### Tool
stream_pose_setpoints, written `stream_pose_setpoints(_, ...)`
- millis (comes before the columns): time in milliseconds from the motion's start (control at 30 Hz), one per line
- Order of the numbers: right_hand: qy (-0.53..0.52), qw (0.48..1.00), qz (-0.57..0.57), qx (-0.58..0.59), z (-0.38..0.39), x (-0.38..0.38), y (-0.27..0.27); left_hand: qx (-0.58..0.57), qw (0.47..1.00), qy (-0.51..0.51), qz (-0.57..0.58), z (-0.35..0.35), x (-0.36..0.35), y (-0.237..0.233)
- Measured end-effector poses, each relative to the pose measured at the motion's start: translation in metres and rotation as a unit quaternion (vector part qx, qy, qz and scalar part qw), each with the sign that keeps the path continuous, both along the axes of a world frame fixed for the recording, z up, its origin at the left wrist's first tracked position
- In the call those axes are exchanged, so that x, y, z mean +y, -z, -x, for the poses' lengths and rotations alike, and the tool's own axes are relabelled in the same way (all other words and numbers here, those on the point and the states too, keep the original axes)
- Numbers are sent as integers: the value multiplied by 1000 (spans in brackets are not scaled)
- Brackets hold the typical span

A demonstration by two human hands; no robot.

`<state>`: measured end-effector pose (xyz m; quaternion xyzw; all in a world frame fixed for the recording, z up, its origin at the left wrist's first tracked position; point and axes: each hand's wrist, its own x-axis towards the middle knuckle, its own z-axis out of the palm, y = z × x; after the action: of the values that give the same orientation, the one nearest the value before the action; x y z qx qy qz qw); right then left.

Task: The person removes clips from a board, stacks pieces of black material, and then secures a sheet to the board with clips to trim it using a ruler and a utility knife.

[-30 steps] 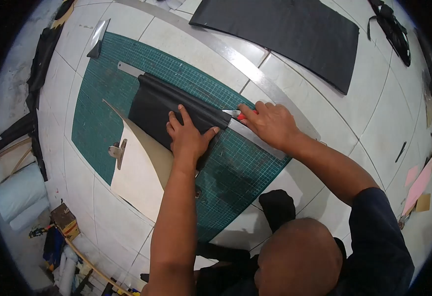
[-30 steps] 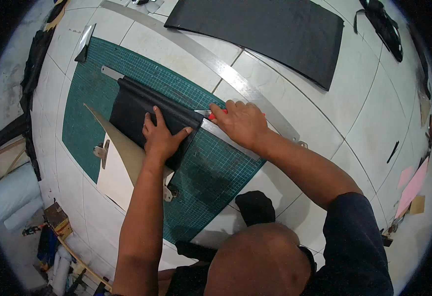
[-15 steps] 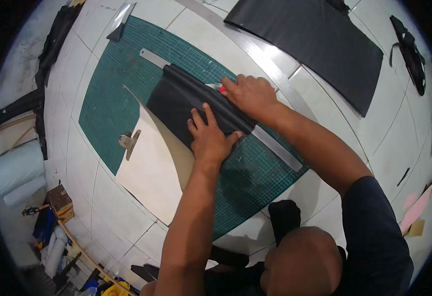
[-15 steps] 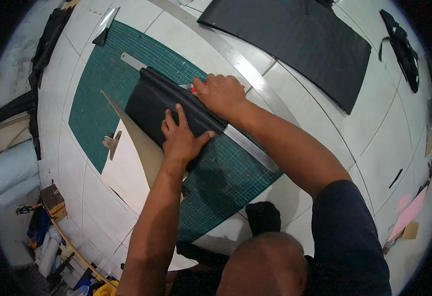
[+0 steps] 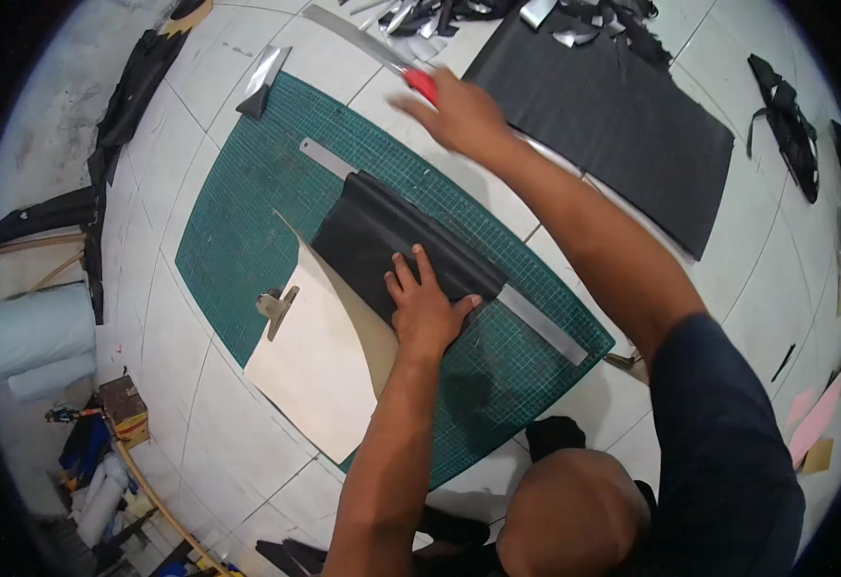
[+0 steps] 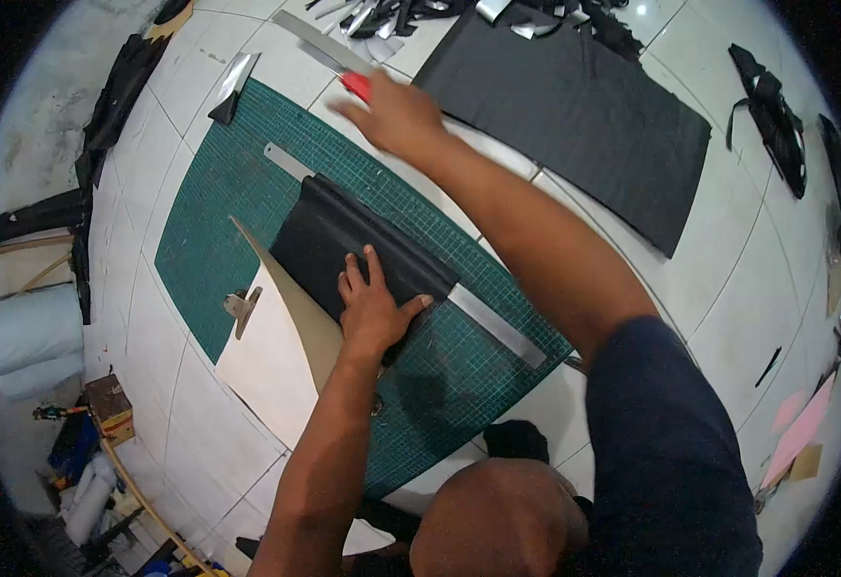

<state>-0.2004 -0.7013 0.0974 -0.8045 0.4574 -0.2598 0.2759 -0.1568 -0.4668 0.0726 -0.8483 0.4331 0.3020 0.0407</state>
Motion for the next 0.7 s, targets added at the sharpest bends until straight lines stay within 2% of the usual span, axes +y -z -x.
stream_pose_setpoints(33, 0, 1000, -23, -14, 30, 24, 9, -2, 1000, -2, 3, 1, -1, -1)
stream_pose_setpoints(100, -3, 976, -204, 83, 89, 89, 11, -8, 1000, -2, 2, 2, 1, -3)
stream_pose_setpoints(133, -14, 974, -201, 99, 115, 123, 30, -7, 1000, -4, 12, 2, 2, -2)
stream_pose_setpoints(233, 3, 976, -151, 157, 159, 208, 36, 1, 999, -6, 38, -1, 8, -1)
stream_pose_setpoints(300, 43, 979, -163, 118, 168, 235, 41, 15, 998, -12, 56, -3, 9, -8)
stream_pose_setpoints(400, 88, 980, -159, 82, 169, 238, 45, 52, 991, -37, 117, -10, 16, -9)
stream_pose_setpoints(567, 99, 972, -193, 94, 182, 210, 47, 48, 994, -19, 97, -11, 20, -13)
stream_pose_setpoints(700, 117, 988, -73, 67, 203, 203, 46, 56, 992, -20, 112, -10, 19, -6)
